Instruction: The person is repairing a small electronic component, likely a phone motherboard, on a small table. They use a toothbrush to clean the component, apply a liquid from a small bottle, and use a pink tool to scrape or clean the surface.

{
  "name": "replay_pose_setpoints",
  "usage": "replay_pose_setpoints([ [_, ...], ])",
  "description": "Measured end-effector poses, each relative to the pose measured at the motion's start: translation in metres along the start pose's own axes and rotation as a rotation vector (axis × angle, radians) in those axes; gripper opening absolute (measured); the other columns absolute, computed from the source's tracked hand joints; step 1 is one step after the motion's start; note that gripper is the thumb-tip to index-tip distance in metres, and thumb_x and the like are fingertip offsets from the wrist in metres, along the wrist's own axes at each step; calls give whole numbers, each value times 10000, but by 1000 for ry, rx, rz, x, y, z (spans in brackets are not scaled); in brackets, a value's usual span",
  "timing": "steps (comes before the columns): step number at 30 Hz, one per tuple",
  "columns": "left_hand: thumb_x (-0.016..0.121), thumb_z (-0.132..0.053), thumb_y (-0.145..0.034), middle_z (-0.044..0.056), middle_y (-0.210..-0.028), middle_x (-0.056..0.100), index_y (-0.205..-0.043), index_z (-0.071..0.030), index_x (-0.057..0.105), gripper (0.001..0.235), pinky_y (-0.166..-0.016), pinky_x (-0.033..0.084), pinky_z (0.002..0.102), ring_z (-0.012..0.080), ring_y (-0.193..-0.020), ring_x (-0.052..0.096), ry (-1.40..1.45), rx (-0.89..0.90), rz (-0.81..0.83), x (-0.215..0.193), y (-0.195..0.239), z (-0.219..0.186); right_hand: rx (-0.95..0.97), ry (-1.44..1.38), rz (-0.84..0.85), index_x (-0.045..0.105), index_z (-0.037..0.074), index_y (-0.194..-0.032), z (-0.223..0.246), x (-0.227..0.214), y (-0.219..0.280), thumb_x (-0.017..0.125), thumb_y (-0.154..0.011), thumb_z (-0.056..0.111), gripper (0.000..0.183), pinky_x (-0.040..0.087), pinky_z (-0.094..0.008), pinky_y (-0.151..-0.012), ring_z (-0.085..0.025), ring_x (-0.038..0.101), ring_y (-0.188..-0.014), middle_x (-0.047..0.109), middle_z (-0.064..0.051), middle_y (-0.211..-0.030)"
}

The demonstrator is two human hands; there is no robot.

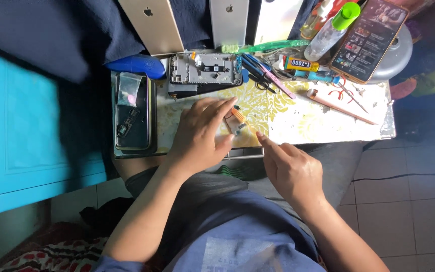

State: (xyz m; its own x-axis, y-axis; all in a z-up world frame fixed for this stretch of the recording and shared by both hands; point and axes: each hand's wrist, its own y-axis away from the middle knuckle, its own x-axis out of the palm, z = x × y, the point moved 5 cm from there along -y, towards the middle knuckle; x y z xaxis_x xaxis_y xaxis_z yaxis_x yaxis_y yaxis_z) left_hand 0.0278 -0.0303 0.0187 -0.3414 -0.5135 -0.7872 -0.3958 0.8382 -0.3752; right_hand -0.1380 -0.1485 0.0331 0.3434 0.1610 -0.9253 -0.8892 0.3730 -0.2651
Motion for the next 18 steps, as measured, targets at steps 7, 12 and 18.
replay_pose_setpoints([
  [7, 758, -267, -852, 96, -1193, 739, -1561, -191, 447, 778, -907, 450, 495, 336, -1246, 576, -137, -110, -66, 11, 6, -10, -29, 16, -29, 750, 224, -1253, -12, 7, 10, 605, -936, 182, 351, 525, -329, -406, -225, 641, -474, 628, -28, -603],
  [12, 745, -445, -914, 114, -1302, 721, -1571, -119, 375, 821, -962, 403, 570, 345, -1303, 564, -103, -252, -139, 16, 11, -21, -78, 40, -39, 747, 258, -1205, -10, 9, 11, 607, -931, 228, 309, 512, -311, -398, -190, 624, -461, 590, 15, -586],
  [18, 787, -563, -869, 116, -1169, 741, -1558, -76, 389, 933, -947, 448, 546, 364, -1211, 623, -106, -283, -253, 19, 23, -13, -90, 74, -85, 739, 285, -1252, -13, 10, 10, 623, -908, 221, 369, 536, -341, -424, -219, 645, -493, 594, -7, -602],
])
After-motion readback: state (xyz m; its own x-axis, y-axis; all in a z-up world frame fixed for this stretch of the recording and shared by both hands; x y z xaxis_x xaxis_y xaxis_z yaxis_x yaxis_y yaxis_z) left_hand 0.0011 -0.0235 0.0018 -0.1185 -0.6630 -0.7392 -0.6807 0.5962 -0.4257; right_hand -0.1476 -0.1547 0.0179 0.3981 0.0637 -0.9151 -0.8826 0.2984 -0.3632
